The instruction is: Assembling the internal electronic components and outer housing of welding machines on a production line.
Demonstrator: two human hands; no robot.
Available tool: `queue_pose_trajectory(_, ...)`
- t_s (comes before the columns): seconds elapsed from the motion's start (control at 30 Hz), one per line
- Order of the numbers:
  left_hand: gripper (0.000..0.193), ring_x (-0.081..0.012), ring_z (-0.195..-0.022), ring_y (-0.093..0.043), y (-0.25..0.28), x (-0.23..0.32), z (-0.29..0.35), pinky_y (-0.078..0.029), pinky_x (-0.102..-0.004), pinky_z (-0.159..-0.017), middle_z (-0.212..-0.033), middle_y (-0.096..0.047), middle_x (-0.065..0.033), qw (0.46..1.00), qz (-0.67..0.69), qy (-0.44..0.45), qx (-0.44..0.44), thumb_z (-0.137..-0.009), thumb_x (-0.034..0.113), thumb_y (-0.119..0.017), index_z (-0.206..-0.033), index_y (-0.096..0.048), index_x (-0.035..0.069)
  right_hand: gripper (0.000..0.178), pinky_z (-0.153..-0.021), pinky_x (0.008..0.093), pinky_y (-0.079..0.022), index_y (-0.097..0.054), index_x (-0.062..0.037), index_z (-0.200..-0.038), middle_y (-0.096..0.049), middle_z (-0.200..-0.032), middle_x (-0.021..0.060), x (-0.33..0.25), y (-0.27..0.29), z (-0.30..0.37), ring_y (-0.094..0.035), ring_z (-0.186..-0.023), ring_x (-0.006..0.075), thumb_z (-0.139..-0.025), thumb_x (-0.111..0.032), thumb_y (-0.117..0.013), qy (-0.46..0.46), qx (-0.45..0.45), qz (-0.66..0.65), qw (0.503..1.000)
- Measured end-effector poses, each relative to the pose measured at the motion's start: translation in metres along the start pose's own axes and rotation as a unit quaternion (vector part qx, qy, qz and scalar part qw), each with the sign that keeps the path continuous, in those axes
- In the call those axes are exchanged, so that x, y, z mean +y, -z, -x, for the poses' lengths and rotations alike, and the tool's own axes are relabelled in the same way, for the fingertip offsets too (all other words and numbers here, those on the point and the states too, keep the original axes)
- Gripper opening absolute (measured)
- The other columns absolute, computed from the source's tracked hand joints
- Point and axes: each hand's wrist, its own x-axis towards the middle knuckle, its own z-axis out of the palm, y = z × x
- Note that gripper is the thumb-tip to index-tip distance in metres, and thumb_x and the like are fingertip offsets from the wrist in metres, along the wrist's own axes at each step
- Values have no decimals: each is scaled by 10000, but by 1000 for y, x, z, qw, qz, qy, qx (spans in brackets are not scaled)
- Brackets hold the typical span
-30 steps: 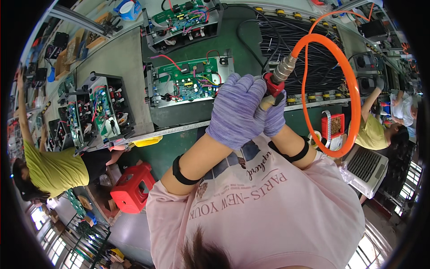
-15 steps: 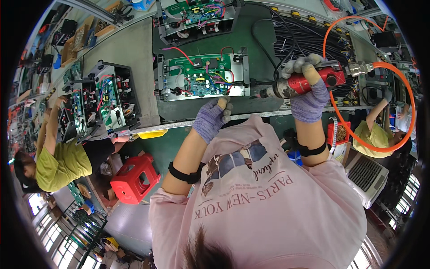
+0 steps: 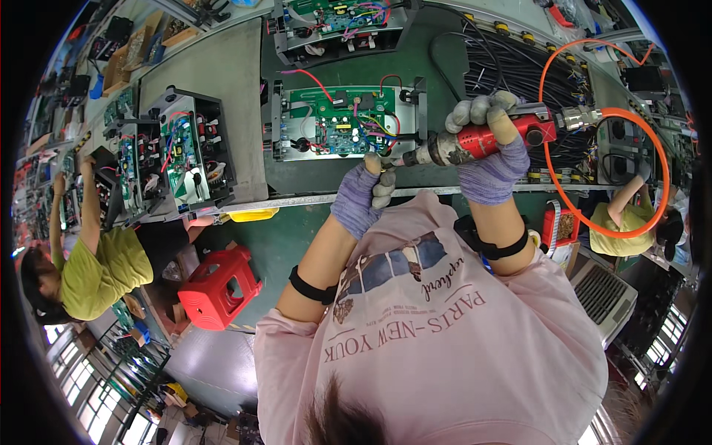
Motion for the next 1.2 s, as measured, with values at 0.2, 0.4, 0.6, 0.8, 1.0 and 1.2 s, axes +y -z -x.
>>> queue_pose_trajectory(0.2, 408, -49, -449, -406, -15, 2, 6, -308, -179, -366, -651, -517, -8, 1000, 18, 10, -2, -834, 390, -606, -994, -530, 22, 156, -628, 370, -455, -536, -90, -914, -552, -746, 88, 1, -2, 6, -549, -695, 240, -776, -68, -605, 5, -45, 31, 998)
queue_pose_trajectory(0.4, 268, -63, -452, -429, -30, -3, 9, -314, -181, -384, -688, -573, -39, 965, -185, -129, 133, -835, 299, -635, -879, -573, 42, 157, -627, 374, -453, -539, -95, -918, -545, -741, 85, -3, 2, 8, -544, -694, 244, -777, -67, -600, -7, -48, 6, 999)
queue_pose_trajectory(0.6, 360, -77, -457, -431, -4, 8, -1, -296, -203, -381, -690, -579, -61, 997, -33, 37, -60, -830, 342, -631, -968, -561, 17, 143, -626, 375, -467, -520, -77, -863, -539, -726, 82, -10, 6, 4, -546, -681, 244, -760, -64, -617, -23, -3, -19, 1000)
queue_pose_trajectory(0.8, 392, -96, -498, -447, -34, 19, -6, -322, -249, -409, -708, -559, -43, 997, -34, 60, 29, -836, 379, -613, -975, -577, 15, 115, -636, 364, -454, -538, -93, -867, -554, -732, 74, -18, 21, 2, -543, -684, 236, -775, -92, -607, 6, 9, -58, 998)
queue_pose_trajectory(1.0, 313, -234, -646, -566, -28, 42, -24, -456, -357, -587, -745, -586, -69, 376, -855, -261, 243, -752, 264, -644, -1013, -584, 103, 110, -640, 358, -451, -548, -99, -866, -566, -736, 68, -25, 34, 1, -547, -694, 225, -773, -97, -606, 31, 65, -71, 995)
queue_pose_trajectory(1.2, 249, -255, -707, -579, -18, 55, -46, -456, -389, -606, -763, -583, -69, 203, -928, -286, 129, -727, 288, -633, -904, -610, 113, 113, -643, 352, -454, -546, -89, -863, -568, -740, 72, -30, 38, 2, -553, -703, 225, -768, -86, -607, 46, 71, -69, 994)
